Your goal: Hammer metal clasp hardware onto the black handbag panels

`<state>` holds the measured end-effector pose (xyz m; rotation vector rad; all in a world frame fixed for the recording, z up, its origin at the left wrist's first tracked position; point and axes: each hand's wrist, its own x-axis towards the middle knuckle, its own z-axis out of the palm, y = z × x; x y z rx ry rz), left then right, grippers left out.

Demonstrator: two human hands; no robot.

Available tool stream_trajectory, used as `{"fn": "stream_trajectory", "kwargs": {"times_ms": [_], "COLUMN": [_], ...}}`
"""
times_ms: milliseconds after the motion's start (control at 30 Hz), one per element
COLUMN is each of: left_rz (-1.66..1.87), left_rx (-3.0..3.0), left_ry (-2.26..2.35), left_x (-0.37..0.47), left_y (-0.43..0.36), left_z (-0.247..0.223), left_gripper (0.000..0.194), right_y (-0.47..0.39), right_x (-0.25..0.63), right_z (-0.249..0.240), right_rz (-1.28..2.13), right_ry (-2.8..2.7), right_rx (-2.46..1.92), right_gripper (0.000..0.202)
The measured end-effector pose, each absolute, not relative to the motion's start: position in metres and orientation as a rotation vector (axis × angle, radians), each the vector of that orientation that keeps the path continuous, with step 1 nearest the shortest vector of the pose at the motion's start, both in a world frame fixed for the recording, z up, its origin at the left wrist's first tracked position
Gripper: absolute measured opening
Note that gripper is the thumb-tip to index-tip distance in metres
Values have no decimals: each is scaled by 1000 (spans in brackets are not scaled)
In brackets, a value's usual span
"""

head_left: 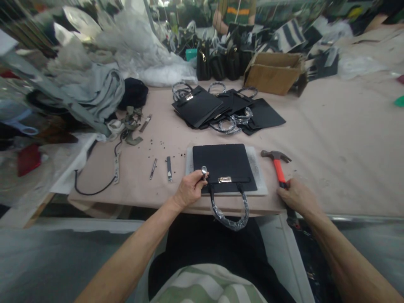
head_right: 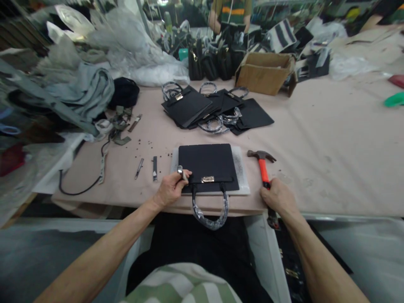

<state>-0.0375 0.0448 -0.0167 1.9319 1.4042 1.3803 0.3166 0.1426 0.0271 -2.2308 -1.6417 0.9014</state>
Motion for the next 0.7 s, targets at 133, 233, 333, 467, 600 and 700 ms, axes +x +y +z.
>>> {"fn": "stream_trajectory", "kwargs": {"times_ms": [133, 233, 333, 467, 600, 700], "left_rz": [1405, 1427, 1429, 1390, 1393, 1385], "left_rx": [1890, 1870, 1861, 1870, 1851, 1840], "left_ry": [1416, 1403, 1393, 1399, 1402, 1393], "left_x": [-37, -36, -36, -36, -35, -35], "left_y": [44, 43, 44, 44, 44, 44], "left_z": [-20, -21, -22, -23, -23, -23], "left_gripper": [20, 19, 19, 23, 23, 22], "right_y": [144, 126, 98, 71, 68, 68], "right_x": [301, 282, 259, 233, 223, 226], "right_z": [53, 79, 109, 143, 163, 183], "right_rz": [1244, 1347, 1267, 739, 409, 326], "right_ry": [-1550, -1473, -1476, -2050, -2592, -2570], "right_rx": [-2020, -1871, -1633, -1337, -1089, -1023], "right_gripper": [17, 24, 35, 37, 35, 32]}}
